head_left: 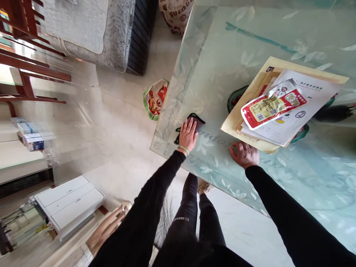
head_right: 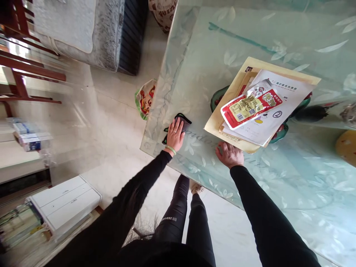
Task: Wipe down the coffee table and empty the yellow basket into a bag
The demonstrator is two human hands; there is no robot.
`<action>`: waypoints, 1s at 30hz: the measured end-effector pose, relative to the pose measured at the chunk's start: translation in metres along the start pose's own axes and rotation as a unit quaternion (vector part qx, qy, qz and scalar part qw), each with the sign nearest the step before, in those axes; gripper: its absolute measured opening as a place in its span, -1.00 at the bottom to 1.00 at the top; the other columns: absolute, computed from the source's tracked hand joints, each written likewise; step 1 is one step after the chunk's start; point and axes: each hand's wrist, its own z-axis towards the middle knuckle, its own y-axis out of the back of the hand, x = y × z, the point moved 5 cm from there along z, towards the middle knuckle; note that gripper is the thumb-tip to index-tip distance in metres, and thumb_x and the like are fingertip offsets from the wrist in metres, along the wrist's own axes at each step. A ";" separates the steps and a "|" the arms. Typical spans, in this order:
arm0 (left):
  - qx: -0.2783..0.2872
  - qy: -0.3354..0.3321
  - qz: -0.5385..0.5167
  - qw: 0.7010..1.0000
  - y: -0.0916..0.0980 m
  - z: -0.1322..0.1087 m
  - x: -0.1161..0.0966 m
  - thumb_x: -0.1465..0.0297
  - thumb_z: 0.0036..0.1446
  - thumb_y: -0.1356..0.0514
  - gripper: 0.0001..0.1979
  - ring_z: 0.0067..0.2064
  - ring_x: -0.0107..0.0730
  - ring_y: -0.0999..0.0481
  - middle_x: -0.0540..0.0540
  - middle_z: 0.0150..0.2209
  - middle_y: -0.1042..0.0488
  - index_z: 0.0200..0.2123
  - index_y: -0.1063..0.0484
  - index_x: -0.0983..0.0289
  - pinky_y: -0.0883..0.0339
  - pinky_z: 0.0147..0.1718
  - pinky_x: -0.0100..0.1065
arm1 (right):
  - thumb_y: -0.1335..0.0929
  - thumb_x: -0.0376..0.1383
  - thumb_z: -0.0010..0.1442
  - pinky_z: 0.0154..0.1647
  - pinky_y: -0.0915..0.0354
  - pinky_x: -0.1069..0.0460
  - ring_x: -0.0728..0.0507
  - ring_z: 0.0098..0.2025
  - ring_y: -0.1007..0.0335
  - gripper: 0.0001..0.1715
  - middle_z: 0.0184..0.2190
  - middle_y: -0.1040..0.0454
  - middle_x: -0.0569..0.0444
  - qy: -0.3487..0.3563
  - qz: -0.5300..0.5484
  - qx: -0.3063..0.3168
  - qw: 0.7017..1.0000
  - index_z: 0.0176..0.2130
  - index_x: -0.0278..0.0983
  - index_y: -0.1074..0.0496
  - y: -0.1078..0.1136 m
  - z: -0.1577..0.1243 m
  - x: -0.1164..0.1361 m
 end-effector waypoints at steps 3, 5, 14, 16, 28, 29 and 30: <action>-0.038 0.089 -0.011 0.995 -0.013 -0.034 -0.011 0.21 0.50 0.05 -0.33 0.62 0.11 0.18 0.36 0.58 0.05 0.53 -0.09 0.43 0.10 0.53 0.18 | -0.36 -0.12 0.31 -0.27 -0.14 -0.05 -0.23 -0.24 -0.40 -0.72 -0.32 -0.54 -0.10 0.011 0.003 -0.015 1.000 -0.20 -0.26 -0.55 0.002 0.000 0.001; -0.037 0.058 -0.007 0.998 -0.013 -0.044 -0.014 0.19 0.49 0.02 -0.35 0.62 0.13 0.19 0.31 0.59 0.05 0.53 -0.13 0.34 0.13 0.53 0.20 | -0.36 -0.12 0.31 -0.26 -0.13 -0.05 -0.23 -0.24 -0.40 -0.73 -0.31 -0.54 -0.09 0.017 0.008 -0.021 1.000 -0.19 -0.26 -0.55 0.003 0.000 0.002; 0.071 -0.176 0.038 0.981 -0.002 0.001 0.004 0.23 0.47 -0.01 -0.34 0.61 -0.09 0.10 0.13 0.58 -0.03 0.55 -0.06 0.25 0.18 0.57 0.05 | -0.37 -0.11 0.30 -0.27 -0.13 -0.05 -0.23 -0.25 -0.41 -0.72 -0.33 -0.54 -0.08 -0.004 0.010 -0.003 1.000 -0.22 -0.26 -0.54 0.003 -0.001 0.000; 0.058 -0.165 0.036 0.984 -0.002 0.006 0.002 0.27 0.48 0.04 -0.36 0.61 -0.12 0.11 0.11 0.58 -0.02 0.55 -0.07 0.24 0.18 0.57 0.03 | -0.37 -0.12 0.30 -0.27 -0.13 -0.05 -0.22 -0.25 -0.41 -0.73 -0.35 -0.53 -0.07 0.002 0.006 -0.006 1.000 -0.23 -0.26 -0.54 0.003 -0.002 0.000; -0.104 0.037 -0.053 0.992 0.054 0.184 0.085 0.35 0.52 0.12 -0.40 0.63 -0.25 0.36 0.10 0.61 0.08 0.54 -0.02 0.32 0.44 0.58 0.04 | -0.39 -0.13 0.32 -0.27 -0.16 -0.04 -0.21 -0.27 -0.44 -0.75 -0.36 -0.55 -0.06 0.037 -0.033 -0.045 0.998 -0.25 -0.25 -0.54 0.005 -0.008 -0.001; -0.115 0.047 -0.063 0.990 0.053 0.188 0.086 0.36 0.52 0.12 -0.41 0.63 -0.27 0.35 0.12 0.61 0.06 0.53 -0.05 0.33 0.44 0.58 0.03 | -0.39 -0.13 0.32 -0.27 -0.17 -0.04 -0.21 -0.28 -0.44 -0.76 -0.36 -0.56 -0.06 0.042 -0.033 -0.051 0.997 -0.25 -0.25 -0.54 0.005 -0.008 -0.001; -0.119 0.045 -0.071 0.989 0.049 0.183 0.081 0.37 0.51 0.13 -0.42 0.63 -0.27 0.33 0.14 0.60 0.03 0.52 -0.09 0.34 0.42 0.58 0.02 | -0.40 -0.13 0.32 -0.28 -0.18 -0.04 -0.21 -0.28 -0.44 -0.76 -0.36 -0.56 -0.06 0.045 -0.033 -0.055 0.997 -0.25 -0.26 -0.54 0.006 -0.008 -0.002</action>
